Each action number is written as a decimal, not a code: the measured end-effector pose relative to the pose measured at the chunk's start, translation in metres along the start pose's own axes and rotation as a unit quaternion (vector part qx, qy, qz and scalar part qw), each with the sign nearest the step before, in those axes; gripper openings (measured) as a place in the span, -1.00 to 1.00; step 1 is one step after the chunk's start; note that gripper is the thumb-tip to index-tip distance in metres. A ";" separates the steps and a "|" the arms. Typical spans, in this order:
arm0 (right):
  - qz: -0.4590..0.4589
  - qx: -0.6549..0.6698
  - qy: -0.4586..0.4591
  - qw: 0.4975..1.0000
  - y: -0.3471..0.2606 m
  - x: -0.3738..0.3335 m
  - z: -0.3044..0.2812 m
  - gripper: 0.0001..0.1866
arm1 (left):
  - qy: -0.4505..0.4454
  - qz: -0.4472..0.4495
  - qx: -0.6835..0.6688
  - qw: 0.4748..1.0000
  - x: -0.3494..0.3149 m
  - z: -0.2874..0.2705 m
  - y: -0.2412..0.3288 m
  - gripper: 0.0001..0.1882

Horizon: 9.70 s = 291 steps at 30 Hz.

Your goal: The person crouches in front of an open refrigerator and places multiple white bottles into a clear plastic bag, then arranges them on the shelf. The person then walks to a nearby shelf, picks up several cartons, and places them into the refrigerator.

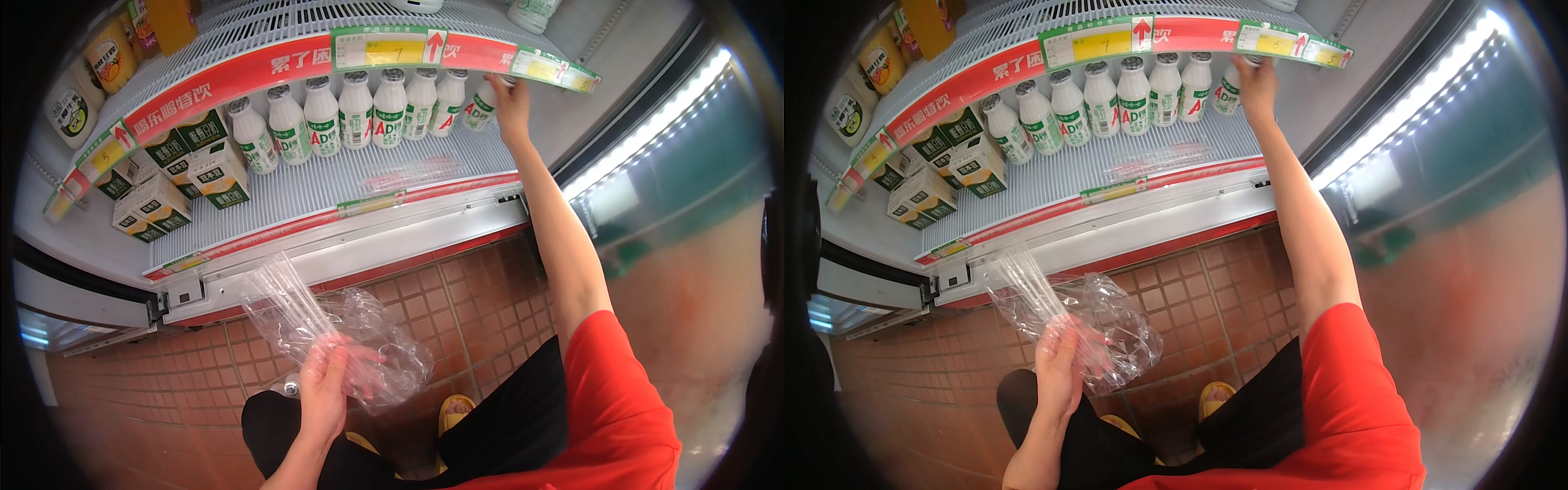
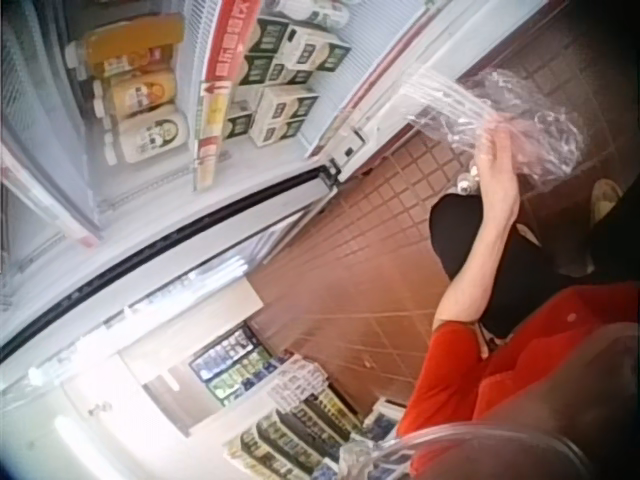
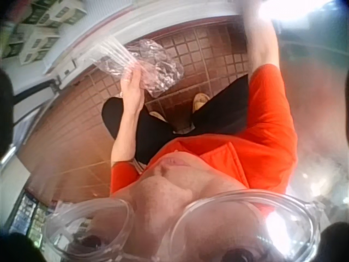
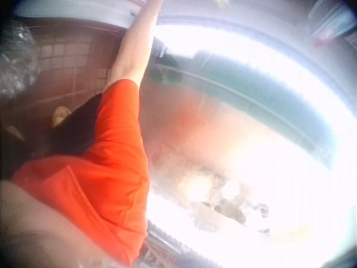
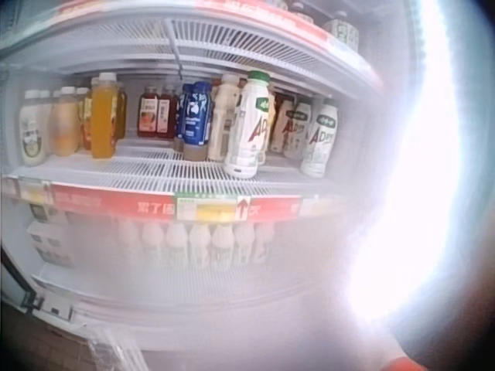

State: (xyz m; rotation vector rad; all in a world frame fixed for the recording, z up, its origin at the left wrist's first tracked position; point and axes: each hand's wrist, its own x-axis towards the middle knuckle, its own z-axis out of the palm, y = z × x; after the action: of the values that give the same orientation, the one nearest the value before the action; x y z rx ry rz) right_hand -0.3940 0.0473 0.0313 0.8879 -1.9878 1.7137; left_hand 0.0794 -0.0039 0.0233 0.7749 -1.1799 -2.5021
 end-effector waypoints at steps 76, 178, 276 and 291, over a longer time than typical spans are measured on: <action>0.237 0.039 -0.316 0.918 -0.206 -0.279 -0.018 -0.77 | 0.027 0.132 0.208 0.969 0.040 0.033 -0.051 -0.90; 0.296 0.080 -0.246 0.919 -0.202 -0.294 -0.016 -0.80 | 0.022 0.153 0.206 0.966 0.041 0.038 -0.056 -0.91; 0.278 0.071 -0.388 0.876 -0.214 -0.268 -0.002 -0.81 | 0.069 0.169 0.176 0.967 0.052 0.022 -0.022 -0.91; 0.287 0.093 -0.355 0.885 -0.213 -0.275 -0.003 -0.80 | 0.050 0.110 0.155 0.980 0.043 0.032 -0.025 -0.91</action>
State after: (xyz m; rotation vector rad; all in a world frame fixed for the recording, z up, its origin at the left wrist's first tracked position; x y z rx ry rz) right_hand -0.0507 0.0976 0.0130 1.2073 -2.8215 2.1228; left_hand 0.0260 0.0123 0.0058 0.7841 -1.5484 -2.1042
